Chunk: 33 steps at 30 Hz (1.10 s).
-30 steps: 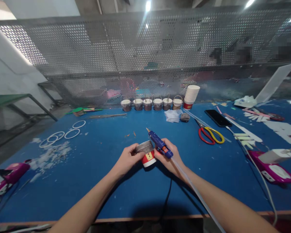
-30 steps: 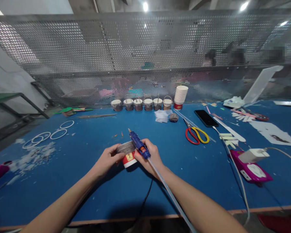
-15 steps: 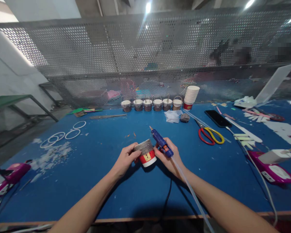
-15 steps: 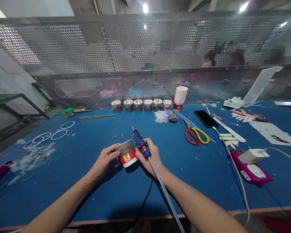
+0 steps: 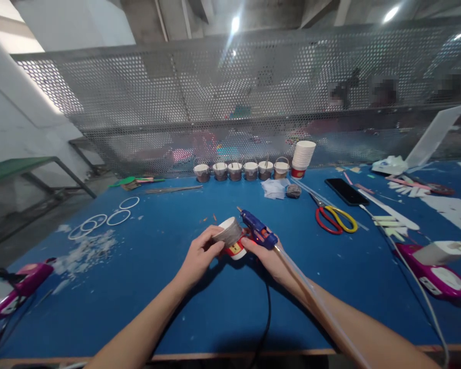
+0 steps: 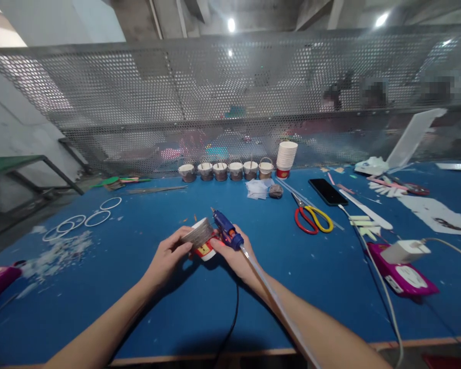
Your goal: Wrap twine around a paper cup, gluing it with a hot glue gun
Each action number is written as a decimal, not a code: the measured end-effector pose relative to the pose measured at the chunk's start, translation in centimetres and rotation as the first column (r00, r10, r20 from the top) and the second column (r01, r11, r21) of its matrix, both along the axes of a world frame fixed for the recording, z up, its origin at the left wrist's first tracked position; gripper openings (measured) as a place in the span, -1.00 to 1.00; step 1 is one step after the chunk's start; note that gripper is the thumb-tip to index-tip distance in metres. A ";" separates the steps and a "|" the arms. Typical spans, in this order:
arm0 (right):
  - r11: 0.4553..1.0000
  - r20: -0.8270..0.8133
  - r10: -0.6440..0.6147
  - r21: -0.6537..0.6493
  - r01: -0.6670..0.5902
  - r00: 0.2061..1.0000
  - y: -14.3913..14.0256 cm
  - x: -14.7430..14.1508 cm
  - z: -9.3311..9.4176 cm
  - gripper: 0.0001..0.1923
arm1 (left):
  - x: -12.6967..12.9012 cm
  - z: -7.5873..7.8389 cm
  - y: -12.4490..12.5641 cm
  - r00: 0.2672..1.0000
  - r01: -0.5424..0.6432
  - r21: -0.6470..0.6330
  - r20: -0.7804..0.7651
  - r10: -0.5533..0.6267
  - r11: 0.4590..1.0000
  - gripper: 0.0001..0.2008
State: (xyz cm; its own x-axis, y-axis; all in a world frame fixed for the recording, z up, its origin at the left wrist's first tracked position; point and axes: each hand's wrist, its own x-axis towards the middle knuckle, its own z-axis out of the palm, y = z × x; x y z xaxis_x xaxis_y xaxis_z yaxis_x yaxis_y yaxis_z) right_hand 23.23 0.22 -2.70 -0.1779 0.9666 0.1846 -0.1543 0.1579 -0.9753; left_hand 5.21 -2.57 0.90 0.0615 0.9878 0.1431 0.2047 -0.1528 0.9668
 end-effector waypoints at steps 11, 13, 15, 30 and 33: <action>0.957 0.264 -0.172 0.272 0.098 0.949 -0.4 0.4 0.5 -0.74 | 1.2 -0.6 0.0 0.985 -0.057 0.013 -0.161 0.058 0.998 -0.77; 0.956 0.268 -0.173 0.275 0.096 0.948 -0.4 0.4 0.4 -0.75 | 1.3 -0.6 0.0 0.984 -0.072 0.028 -0.164 0.076 0.997 -0.79; 0.954 0.271 -0.184 0.282 0.105 0.945 -0.4 0.5 0.4 -0.76 | 1.3 -0.5 0.0 0.983 -0.084 0.030 -0.164 0.088 0.996 -0.81; 0.928 0.286 -0.227 0.353 0.118 0.931 -0.5 0.6 0.4 -0.87 | 1.7 -0.1 -0.2 0.979 -0.088 -0.053 -0.190 0.077 0.995 -0.86; 0.925 0.280 -0.244 0.355 0.136 0.928 -0.8 0.5 0.8 -0.88 | 1.8 -0.2 -0.2 0.975 -0.090 -0.077 -0.212 0.072 0.993 -0.85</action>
State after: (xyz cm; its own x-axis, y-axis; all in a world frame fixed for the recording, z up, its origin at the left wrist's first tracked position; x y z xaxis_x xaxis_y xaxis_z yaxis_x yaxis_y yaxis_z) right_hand 23.75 -0.58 -1.86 -0.0975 0.8834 0.4583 0.2154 0.4684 -0.8569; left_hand 6.97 -2.77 0.74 0.0007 0.9987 0.0504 0.4111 -0.0463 0.9104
